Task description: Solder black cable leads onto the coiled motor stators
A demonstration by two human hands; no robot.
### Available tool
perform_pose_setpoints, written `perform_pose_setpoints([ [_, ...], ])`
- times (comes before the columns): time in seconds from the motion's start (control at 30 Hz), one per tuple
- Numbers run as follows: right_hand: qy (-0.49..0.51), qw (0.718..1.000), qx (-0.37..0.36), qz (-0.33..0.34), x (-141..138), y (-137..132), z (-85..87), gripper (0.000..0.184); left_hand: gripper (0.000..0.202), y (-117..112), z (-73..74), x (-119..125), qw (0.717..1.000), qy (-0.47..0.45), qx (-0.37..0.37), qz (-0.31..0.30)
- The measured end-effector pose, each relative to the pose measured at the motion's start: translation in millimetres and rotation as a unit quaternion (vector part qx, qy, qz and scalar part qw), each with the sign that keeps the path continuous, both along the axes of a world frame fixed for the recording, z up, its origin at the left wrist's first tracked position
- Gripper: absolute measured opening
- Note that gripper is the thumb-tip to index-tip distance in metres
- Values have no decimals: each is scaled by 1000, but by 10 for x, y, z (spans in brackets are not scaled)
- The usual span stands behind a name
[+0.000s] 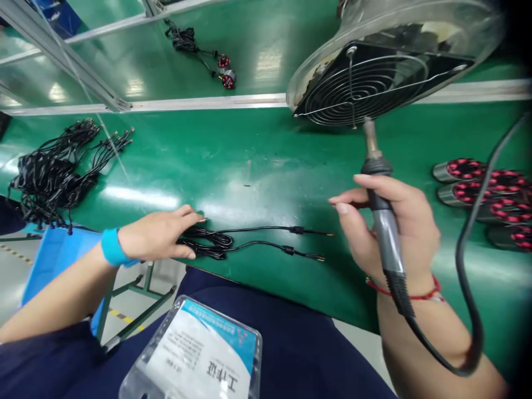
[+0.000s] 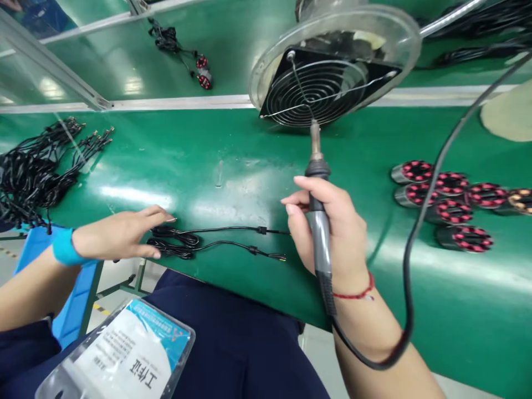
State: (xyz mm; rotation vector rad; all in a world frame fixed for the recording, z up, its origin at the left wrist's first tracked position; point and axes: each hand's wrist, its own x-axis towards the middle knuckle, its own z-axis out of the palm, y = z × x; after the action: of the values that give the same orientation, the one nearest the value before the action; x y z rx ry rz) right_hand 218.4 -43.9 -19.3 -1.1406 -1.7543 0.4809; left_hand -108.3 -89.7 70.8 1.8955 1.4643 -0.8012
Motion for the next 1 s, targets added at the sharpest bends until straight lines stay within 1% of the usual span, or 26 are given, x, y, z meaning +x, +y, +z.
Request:
perform_pose_setpoints([
  [0.03, -5, 1000, 5, 4, -7, -2, -6, 39, 72, -91, -14, 31, 999, 22, 11, -23],
  [0.07, -7, 1000, 5, 4, -13, -2, -11, 38, 70, -162, -32, 67, 998, 42, 26, -47],
  [0.17, -4, 1000, -9, -16, -15, 13, -24, 35, 50, -245, -98, 145, 989, 68, 69, -114],
  [0.27, 14, 999, -3, -49, -1, 50, -52, 31, 39, -142, -152, 139, 980, 68, 100, -160],
  [0.37, 35, 997, 7, -68, 29, 100, -112, 31, 38, 66, -183, 76, 967, 84, 146, -190],
  [0.47, 35, 996, 11, -78, 91, 143, -147, 31, 38, 268, -176, -46, 952, 122, 189, -207],
  [0.53, 13, 996, 3, -87, 161, 151, -109, 31, 39, 370, -136, -166, 946, 147, 199, -211],
  [0.63, -62, 994, -9, -88, 317, 111, 49, 30, 47, 501, -25, -317, 954, 131, 195, -185],
  [0.7, -123, 989, -20, -82, 458, 54, 173, 31, 52, 597, 47, -295, 959, 95, 219, -155],
  [0.77, -175, 979, -34, -94, 627, -8, 257, 33, 51, 701, 75, -115, 958, 46, 250, -134],
  [0.8, -195, 974, -42, -107, 720, -34, 274, 34, 48, 751, 63, 33, 958, 15, 253, -133],
  [0.83, -212, 969, -47, -122, 816, -53, 272, 34, 45, 797, 35, 208, 961, -15, 240, -140],
  [0.87, -223, 964, -54, -133, 911, -63, 255, 34, 43, 837, -9, 398, 963, -41, 218, -153],
  [0.93, -243, 956, -64, -151, 1085, -47, 184, 37, 43, 900, -121, 765, 962, -56, 194, -185],
  [1.0, -265, 947, -73, -166, 1211, 15, 89, 43, 38, 948, -234, 1029, 955, -58, 186, -225],
])
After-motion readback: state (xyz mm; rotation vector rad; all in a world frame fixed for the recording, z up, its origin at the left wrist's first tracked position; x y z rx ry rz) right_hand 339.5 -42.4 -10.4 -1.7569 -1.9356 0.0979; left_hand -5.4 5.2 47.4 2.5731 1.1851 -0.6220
